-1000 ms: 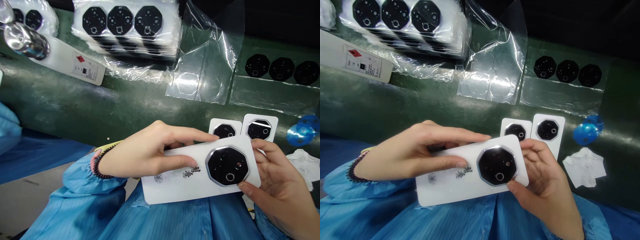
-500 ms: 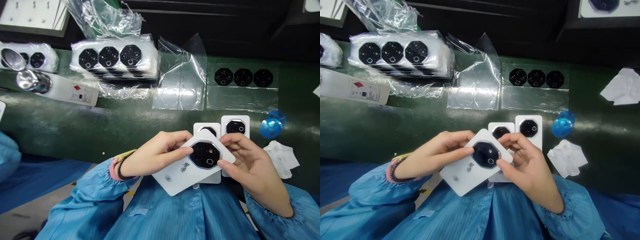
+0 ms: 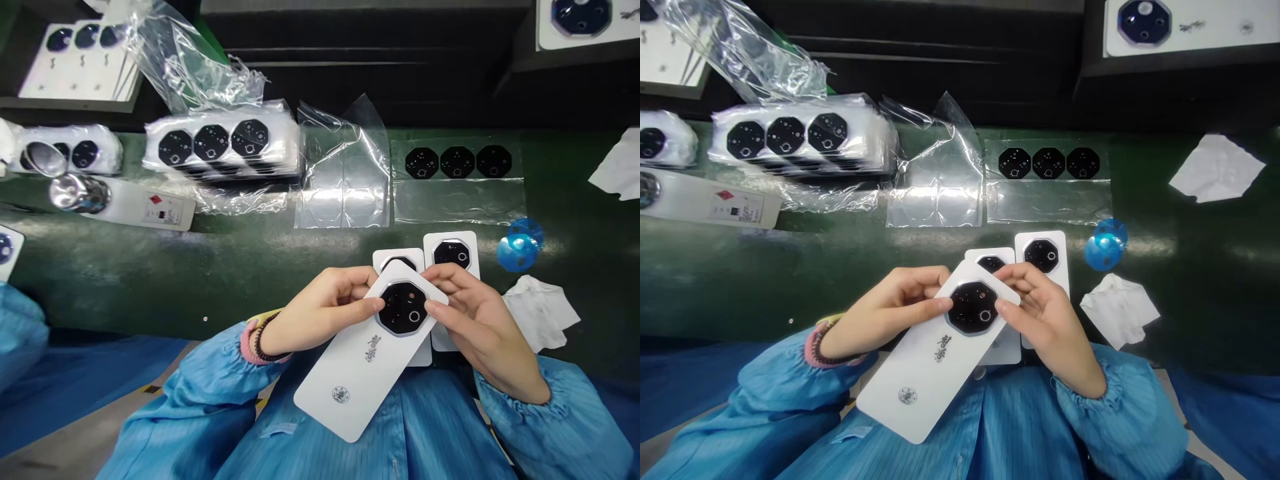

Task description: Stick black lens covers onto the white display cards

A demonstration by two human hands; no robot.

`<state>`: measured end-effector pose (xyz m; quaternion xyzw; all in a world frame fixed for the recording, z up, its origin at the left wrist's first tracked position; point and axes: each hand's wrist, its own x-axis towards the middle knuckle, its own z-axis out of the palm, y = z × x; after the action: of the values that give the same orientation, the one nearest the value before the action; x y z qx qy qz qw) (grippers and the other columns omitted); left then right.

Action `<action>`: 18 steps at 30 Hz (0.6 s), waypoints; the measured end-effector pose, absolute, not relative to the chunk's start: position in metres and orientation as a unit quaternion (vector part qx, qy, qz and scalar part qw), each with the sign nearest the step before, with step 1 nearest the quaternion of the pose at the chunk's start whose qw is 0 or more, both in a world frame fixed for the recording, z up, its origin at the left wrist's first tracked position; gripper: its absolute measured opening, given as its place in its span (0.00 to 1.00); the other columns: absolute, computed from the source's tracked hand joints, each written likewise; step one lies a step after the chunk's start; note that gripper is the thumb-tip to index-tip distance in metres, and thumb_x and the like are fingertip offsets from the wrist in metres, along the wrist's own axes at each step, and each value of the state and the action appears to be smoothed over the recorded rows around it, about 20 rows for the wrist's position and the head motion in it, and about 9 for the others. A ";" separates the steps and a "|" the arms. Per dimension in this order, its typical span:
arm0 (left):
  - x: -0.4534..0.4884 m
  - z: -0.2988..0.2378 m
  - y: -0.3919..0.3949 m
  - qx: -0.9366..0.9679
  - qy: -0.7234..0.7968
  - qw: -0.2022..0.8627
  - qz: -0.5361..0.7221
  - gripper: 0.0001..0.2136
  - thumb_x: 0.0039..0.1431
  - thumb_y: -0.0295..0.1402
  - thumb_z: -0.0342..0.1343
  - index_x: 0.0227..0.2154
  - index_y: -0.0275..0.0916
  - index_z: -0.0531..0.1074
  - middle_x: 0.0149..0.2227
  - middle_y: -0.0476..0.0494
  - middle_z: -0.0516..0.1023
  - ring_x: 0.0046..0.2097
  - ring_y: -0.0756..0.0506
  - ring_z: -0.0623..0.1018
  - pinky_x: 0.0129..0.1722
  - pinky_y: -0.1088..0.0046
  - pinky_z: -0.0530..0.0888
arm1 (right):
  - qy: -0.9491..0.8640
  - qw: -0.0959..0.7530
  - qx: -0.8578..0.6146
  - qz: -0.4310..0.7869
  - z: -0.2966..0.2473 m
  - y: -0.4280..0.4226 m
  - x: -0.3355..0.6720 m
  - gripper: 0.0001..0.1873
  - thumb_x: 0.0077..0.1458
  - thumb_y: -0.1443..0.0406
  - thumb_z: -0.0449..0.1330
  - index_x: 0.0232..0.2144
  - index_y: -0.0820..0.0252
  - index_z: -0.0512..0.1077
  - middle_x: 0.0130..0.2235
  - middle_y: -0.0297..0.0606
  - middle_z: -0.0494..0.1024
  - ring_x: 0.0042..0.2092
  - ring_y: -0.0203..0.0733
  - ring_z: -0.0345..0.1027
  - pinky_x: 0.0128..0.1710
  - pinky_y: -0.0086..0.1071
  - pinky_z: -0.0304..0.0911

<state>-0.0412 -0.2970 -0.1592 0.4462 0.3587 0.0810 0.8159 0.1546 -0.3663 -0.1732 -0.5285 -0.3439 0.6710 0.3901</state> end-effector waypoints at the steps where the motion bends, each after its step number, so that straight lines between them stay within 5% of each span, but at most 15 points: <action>1: -0.040 -0.159 -0.297 0.437 0.357 0.821 0.086 0.09 0.55 0.36 0.57 0.29 0.36 0.66 0.26 0.48 0.76 0.27 0.49 0.77 0.23 0.80 0.72 | -0.346 0.392 -0.527 0.670 -0.175 -0.366 0.155 0.10 0.55 0.60 0.61 0.40 0.55 0.69 0.41 0.36 0.78 0.41 0.40 0.75 0.38 0.31 0.72; 5: -0.040 -0.163 -0.297 0.432 0.376 0.814 0.096 0.10 0.53 0.37 0.60 0.27 0.36 0.66 0.26 0.48 0.76 0.26 0.49 0.77 0.22 0.80 0.72 | -0.408 0.392 -0.568 0.598 -0.176 -0.370 0.157 0.09 0.55 0.61 0.59 0.40 0.55 0.70 0.42 0.37 0.79 0.42 0.41 0.75 0.39 0.31 0.73; 13: -0.045 -0.179 -0.298 0.376 0.484 0.761 0.216 0.17 0.46 0.45 0.65 0.27 0.35 0.70 0.24 0.50 0.74 0.25 0.50 0.74 0.24 0.78 0.71 | -0.697 0.297 -0.648 0.082 -0.189 -0.425 0.174 0.17 0.60 0.71 0.54 0.51 0.59 0.67 0.47 0.42 0.78 0.52 0.43 0.71 0.51 0.37 0.70; 18: -0.038 -0.176 -0.314 0.376 0.465 0.774 0.208 0.20 0.50 0.46 0.62 0.39 0.36 0.71 0.31 0.46 0.78 0.32 0.46 0.78 0.32 0.73 0.75 | -0.780 0.187 -0.597 -0.008 -0.203 -0.451 0.169 0.30 0.63 0.65 0.50 0.64 0.68 0.50 0.54 0.50 0.72 0.57 0.50 0.65 0.53 0.45 0.68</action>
<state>-0.0375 -0.3137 -0.1762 0.3760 0.4653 0.2084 0.7738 0.1694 -0.4515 -0.2034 -0.5972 -0.7799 -0.0084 0.1871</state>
